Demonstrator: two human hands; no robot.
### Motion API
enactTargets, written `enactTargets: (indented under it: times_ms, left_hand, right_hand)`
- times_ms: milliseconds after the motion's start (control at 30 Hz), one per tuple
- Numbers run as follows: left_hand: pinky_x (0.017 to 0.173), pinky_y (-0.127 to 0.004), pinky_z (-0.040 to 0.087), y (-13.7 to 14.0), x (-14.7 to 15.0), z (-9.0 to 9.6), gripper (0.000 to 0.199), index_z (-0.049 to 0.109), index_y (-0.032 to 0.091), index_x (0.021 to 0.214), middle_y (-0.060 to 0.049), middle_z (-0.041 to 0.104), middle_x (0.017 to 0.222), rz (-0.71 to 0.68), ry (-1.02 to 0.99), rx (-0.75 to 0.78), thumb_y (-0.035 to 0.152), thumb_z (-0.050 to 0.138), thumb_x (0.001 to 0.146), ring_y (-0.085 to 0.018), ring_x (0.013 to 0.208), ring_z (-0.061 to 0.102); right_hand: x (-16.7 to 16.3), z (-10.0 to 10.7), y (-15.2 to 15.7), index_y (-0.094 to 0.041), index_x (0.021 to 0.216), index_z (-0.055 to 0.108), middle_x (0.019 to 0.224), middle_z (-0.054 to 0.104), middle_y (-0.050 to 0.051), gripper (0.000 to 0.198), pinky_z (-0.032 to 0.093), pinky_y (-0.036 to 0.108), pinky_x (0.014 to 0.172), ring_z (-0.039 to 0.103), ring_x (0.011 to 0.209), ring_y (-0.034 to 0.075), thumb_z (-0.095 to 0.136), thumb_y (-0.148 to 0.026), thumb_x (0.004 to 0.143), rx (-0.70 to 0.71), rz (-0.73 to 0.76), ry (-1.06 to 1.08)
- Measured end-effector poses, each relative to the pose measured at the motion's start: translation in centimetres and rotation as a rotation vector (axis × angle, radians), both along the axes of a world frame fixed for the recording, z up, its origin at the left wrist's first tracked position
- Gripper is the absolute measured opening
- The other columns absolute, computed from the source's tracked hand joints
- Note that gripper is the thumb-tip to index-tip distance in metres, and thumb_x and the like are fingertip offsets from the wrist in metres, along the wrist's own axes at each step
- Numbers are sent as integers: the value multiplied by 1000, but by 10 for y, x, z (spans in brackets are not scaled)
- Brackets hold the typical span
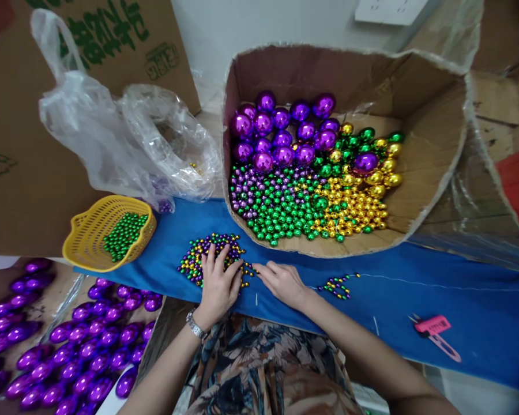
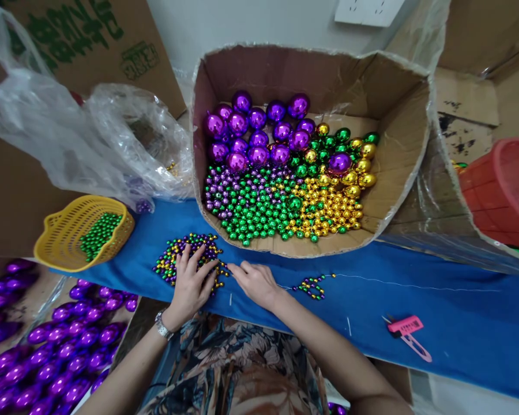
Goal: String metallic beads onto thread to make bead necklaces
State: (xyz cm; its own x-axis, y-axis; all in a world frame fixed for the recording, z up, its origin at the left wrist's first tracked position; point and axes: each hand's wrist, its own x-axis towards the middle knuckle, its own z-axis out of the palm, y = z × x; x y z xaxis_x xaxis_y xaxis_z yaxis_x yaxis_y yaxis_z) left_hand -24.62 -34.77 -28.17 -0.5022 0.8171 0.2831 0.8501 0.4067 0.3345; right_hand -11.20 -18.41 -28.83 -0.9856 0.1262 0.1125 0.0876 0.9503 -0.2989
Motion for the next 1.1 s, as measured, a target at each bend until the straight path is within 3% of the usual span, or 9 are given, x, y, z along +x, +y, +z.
enactTargets:
  times_ms: [400, 900, 1100]
  left_hand:
    - [111, -60, 23, -3, -11, 3, 25, 60, 22, 111, -11, 49, 137, 97, -20, 103, 18, 53, 87, -33, 143, 18]
    - [109, -66, 21, 5, -11, -1, 27, 65, 25, 110, -11, 43, 141, 36, 38, 12, 19, 56, 85, -38, 142, 14]
    - [109, -66, 20, 6, -9, 3, 26, 66, 26, 108, -10, 43, 142, 5, 5, 22, 19, 55, 85, -38, 143, 14]
  right_hand:
    - [0, 1, 1, -25, 123, 61, 87, 65, 2, 31, 42, 19, 58, 62, 66, 9, 43, -30, 99, -53, 13, 38]
    - [-3, 1, -4, -24, 125, 59, 87, 64, 3, 31, 43, 20, 58, 64, 67, 11, 42, -30, 99, -12, -24, -13]
    - [-12, -7, -7, -19, 125, 58, 94, 61, 7, 38, 48, 21, 60, 63, 67, 12, 49, -42, 95, 5, -37, 69]
